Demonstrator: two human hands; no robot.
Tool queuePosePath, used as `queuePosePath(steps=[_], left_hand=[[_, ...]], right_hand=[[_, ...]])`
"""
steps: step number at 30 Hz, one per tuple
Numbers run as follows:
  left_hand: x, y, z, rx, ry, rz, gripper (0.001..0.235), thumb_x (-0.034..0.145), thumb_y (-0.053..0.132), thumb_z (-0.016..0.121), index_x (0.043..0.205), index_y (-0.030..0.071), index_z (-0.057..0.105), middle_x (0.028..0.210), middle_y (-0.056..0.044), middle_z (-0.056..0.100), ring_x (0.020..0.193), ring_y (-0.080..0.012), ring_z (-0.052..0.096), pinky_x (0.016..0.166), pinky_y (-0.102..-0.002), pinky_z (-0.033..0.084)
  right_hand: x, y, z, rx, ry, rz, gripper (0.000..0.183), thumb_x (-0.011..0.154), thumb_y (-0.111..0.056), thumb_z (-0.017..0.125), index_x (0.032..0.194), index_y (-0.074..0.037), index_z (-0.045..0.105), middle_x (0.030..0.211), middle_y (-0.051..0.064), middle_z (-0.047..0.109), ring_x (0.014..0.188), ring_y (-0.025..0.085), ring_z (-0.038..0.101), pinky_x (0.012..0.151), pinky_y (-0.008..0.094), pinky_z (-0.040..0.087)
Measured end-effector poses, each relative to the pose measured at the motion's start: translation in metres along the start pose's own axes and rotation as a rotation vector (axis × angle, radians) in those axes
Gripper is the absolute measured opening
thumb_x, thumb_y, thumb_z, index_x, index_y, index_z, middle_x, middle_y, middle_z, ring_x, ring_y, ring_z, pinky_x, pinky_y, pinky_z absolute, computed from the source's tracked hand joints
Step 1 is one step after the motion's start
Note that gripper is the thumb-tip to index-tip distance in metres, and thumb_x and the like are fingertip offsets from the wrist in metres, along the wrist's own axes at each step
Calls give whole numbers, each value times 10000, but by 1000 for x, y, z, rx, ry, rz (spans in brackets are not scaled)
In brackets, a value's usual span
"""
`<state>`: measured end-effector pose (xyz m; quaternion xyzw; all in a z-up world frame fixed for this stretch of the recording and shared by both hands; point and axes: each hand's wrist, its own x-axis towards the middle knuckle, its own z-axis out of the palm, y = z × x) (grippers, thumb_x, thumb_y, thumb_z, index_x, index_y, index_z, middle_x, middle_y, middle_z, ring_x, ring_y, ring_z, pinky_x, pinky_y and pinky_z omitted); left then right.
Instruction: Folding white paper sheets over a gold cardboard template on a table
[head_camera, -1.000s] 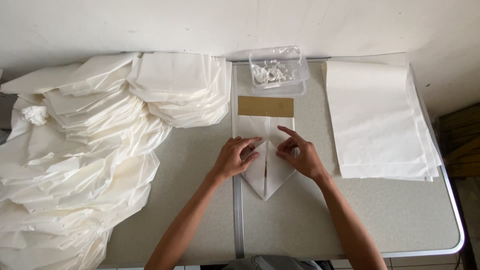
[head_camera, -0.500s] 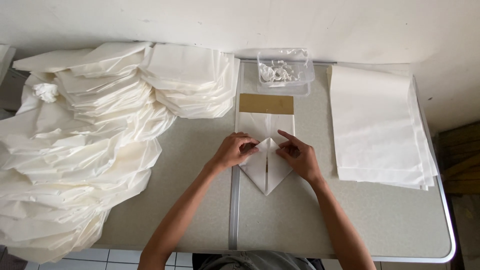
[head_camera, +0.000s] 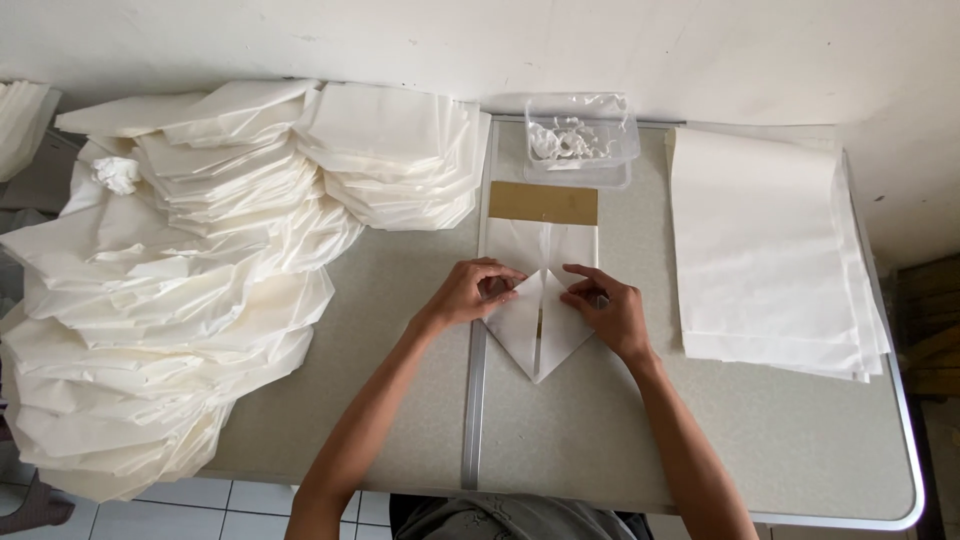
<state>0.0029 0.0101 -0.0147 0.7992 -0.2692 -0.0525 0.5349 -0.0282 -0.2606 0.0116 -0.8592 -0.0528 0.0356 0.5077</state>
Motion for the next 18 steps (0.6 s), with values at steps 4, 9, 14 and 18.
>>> queuePosePath(steps=[4,9,14,18], left_hand=[[0,2,-5,-22,-4,16,267,882,124,777,1145,79,761,890,-98,753,670,-195,603,647,-331,508],[0,4,-2,40,3,15,217,919,167,750,1117,80,762,885,-101,737,673,-223,594,662,-346,506],[4,3,1,196,-52,64,347,853,329,821,1092,85,755,922,-80,713,711,-227,590,716,-372,493],[2,-6,5,262,-54,68,352,842,376,828,1050,101,756,949,-65,700,732,-227,580,742,-384,477]], right_hand=[[1,0,2,-22,10,-20,459,834,-179,825,1284,-193,737,912,78,784,858,211,746,883,366,565],[5,10,2,20,-57,-19,532,807,-167,814,1328,-199,707,943,160,783,933,305,751,892,430,581],[3,-1,4,50,-24,-6,514,800,-110,825,1299,-181,728,900,143,786,893,279,761,877,388,598],[3,-5,0,48,-43,-29,501,814,-111,810,1304,-171,723,917,166,776,892,297,759,857,408,603]])
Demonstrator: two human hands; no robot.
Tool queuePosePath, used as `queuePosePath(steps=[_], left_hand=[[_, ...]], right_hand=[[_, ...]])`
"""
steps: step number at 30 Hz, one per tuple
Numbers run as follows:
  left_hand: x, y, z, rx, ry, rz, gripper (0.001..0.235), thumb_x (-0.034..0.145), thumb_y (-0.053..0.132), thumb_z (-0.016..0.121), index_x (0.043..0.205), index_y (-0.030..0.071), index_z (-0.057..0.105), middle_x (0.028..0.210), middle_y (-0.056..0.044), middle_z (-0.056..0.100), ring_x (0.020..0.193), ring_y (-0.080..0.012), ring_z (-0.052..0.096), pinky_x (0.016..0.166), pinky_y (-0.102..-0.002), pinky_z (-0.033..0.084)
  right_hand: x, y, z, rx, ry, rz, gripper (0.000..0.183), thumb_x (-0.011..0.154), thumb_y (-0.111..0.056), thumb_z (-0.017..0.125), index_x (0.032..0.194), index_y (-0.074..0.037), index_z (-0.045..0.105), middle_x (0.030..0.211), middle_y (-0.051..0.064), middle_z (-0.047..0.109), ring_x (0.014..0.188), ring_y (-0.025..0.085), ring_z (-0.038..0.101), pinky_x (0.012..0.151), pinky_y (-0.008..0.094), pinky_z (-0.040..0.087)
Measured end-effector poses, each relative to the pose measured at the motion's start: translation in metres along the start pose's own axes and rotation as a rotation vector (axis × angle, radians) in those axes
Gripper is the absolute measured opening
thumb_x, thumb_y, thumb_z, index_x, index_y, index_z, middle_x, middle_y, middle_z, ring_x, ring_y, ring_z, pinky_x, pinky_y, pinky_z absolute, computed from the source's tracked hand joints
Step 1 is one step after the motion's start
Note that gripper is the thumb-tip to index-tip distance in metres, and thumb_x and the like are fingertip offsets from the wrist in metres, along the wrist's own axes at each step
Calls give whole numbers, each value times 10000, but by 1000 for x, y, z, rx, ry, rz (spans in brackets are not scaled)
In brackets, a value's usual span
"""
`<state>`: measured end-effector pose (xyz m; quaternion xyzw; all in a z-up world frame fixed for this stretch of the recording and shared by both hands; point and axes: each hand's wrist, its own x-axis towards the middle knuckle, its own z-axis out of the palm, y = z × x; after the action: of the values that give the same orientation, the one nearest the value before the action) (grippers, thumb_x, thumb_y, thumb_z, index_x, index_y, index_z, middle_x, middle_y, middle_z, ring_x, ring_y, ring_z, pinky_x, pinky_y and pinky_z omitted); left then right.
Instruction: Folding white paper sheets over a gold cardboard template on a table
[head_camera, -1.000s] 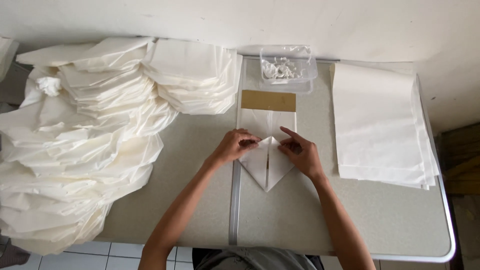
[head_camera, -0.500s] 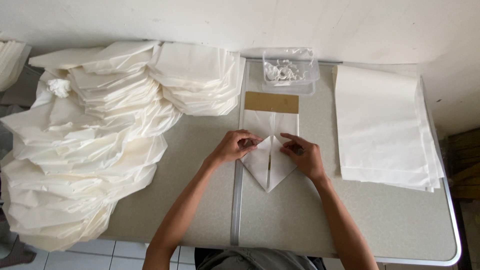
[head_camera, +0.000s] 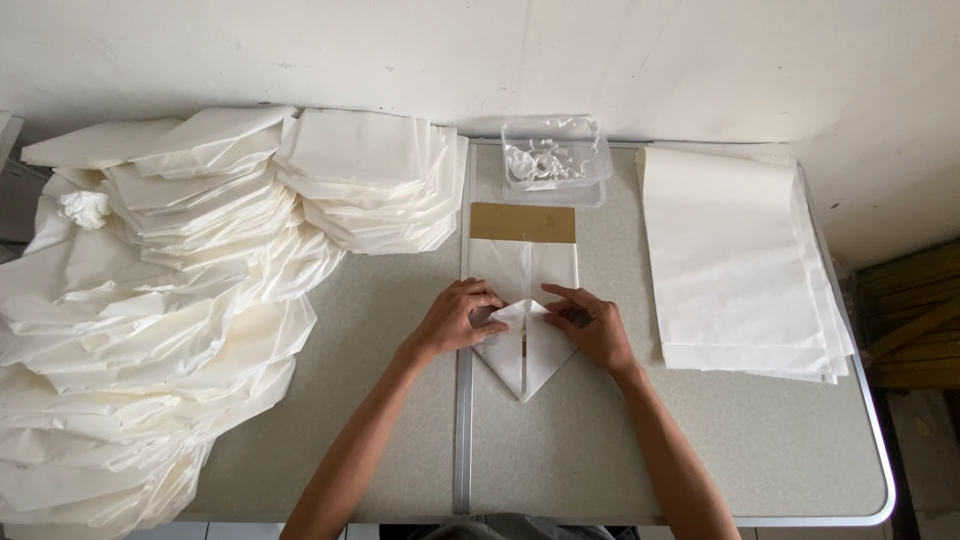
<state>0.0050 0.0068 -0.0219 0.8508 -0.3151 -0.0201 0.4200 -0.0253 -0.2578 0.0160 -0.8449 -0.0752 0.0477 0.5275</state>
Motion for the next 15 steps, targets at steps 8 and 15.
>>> queuePosePath(steps=[8,15], left_hand=[[1,2,-2,-54,15,-19,344,826,383,845,983,86,772,925,-73,700,713,-233,578,743,-378,475],[0,1,-3,-113,45,6,238,838,317,845,945,114,785,876,-80,652,722,-240,574,763,-382,476]], right_hand=[[0,-4,-1,57,2,-99,377,798,-44,799,1172,-72,758,885,149,785,821,277,762,808,403,605],[1,13,1,116,-38,-28,466,799,-54,803,1256,-105,729,932,147,796,892,264,760,869,395,590]])
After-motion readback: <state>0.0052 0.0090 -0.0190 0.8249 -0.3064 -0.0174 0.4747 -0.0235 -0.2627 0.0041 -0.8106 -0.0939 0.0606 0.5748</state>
